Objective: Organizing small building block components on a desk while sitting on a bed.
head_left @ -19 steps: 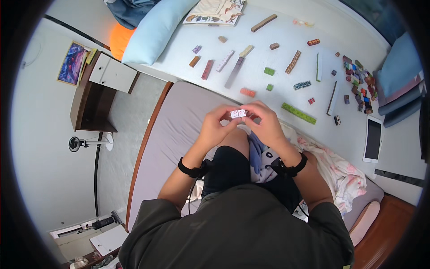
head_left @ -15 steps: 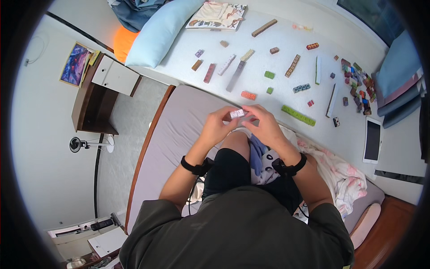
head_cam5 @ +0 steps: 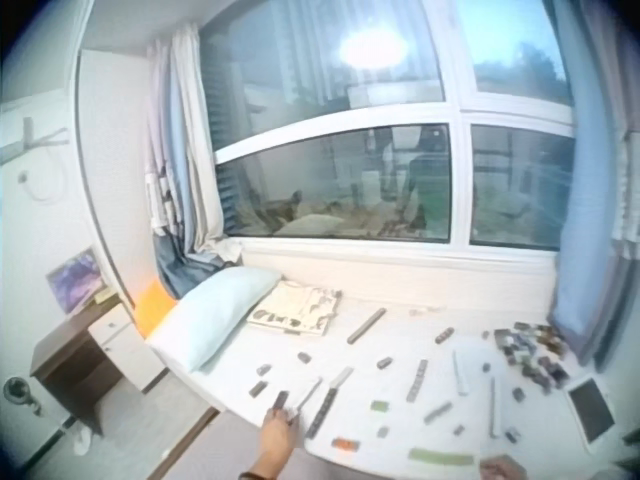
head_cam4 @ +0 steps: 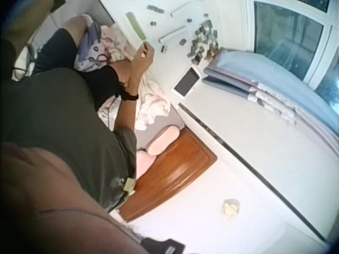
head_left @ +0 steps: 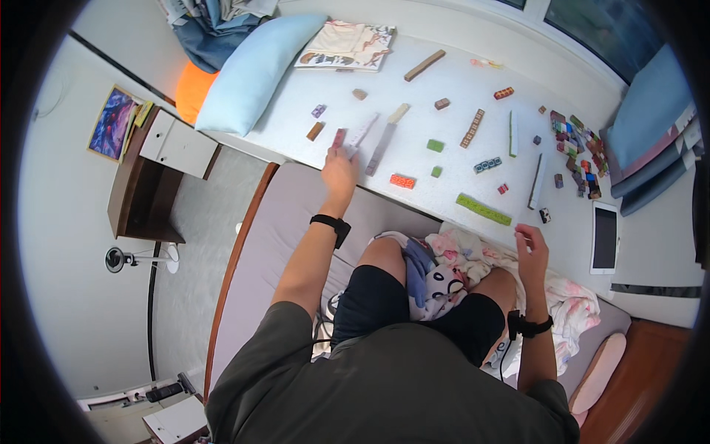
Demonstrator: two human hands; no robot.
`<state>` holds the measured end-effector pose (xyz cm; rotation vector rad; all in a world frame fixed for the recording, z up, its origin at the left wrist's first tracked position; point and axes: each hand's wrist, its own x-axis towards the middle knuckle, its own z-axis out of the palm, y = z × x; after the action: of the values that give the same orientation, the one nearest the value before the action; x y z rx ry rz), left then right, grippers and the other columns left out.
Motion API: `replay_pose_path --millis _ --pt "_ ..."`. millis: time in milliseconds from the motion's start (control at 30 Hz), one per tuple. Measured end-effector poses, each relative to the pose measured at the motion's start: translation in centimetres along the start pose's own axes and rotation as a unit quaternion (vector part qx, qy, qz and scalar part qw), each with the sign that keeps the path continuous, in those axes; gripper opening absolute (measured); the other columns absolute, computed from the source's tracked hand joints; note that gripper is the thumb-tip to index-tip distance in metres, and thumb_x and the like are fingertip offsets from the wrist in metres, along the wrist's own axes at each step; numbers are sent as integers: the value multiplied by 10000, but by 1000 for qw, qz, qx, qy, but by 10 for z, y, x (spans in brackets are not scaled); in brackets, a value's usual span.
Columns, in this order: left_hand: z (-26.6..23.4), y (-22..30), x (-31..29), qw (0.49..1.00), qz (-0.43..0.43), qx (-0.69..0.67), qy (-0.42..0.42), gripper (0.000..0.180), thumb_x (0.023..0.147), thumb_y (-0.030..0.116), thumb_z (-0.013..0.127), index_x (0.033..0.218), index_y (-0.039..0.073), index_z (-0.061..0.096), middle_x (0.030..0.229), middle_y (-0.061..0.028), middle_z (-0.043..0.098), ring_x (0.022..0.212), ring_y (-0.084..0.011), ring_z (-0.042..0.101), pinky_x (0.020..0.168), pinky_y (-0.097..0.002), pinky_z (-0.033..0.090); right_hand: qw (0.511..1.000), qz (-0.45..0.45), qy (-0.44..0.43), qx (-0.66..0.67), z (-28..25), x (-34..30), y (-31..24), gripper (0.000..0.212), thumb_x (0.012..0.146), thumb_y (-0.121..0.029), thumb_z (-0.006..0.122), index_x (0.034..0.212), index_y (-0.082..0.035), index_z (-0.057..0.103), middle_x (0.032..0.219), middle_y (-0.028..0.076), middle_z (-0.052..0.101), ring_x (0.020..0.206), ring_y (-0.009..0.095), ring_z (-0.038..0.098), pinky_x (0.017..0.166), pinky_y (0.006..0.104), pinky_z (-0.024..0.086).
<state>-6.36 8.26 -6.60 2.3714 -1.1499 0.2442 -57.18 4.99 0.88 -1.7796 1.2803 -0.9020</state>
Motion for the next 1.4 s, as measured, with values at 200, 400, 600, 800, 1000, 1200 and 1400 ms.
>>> replay_pose_path --millis 200,400,600,800,1000,1200,1400 --pt "-4 0 20 998 9 44 -44 437 962 389 697 1267 79 645 1184 -188 676 994 -423 708 809 -547 579 996 24 67 -46 -29 11 15 180 1017 -76 661 1177 -13 714 1075 108 753 964 196 715 844 325 572" --pt "-3 -4 33 994 22 84 -60 400 945 391 722 1187 72 700 1153 -155 696 916 -400 737 750 -536 586 971 -161 -71 -160 12 113 -22 244 948 -64 689 1189 -29 701 1110 131 685 944 285 716 763 379 583" --pt "7 15 44 994 52 78 -53 350 940 371 730 1115 69 726 1191 -138 702 934 -393 737 771 -519 589 842 -251 -224 -423 54 202 3 295 862 -64 730 1156 -67 716 1098 118 669 1082 291 686 818 429 617" --pt "8 2 48 994 54 72 -61 365 963 369 713 1152 56 715 1250 -142 691 1029 -380 720 817 -505 588 798 -297 -213 -479 89 206 1 164 884 -80 680 1037 -71 738 1093 103 683 1054 285 696 812 406 618" --pt "-10 24 38 995 89 26 25 347 983 319 710 1192 45 667 1236 -125 668 965 -364 708 763 -485 593 806 -275 -217 -478 81 202 3 157 893 -88 671 1035 -69 735 1065 96 690 1045 288 699 833 405 614" --pt "5 3 21 973 195 -43 117 305 1005 127 667 1257 -40 630 1243 -236 621 1186 -425 583 1039 -498 463 907 -240 -79 -336 22 229 26 212 899 -117 683 1106 -78 706 1064 127 684 1083 332 676 885 468 580" --pt "21 6 19 976 163 -93 110 326 1044 116 602 1320 -57 596 1361 -254 560 1279 -429 521 1114 -511 405 920 -72 30 -384 -98 277 92 195 940 -136 653 1123 -105 712 1129 131 674 1121 348 652 950 463 544"
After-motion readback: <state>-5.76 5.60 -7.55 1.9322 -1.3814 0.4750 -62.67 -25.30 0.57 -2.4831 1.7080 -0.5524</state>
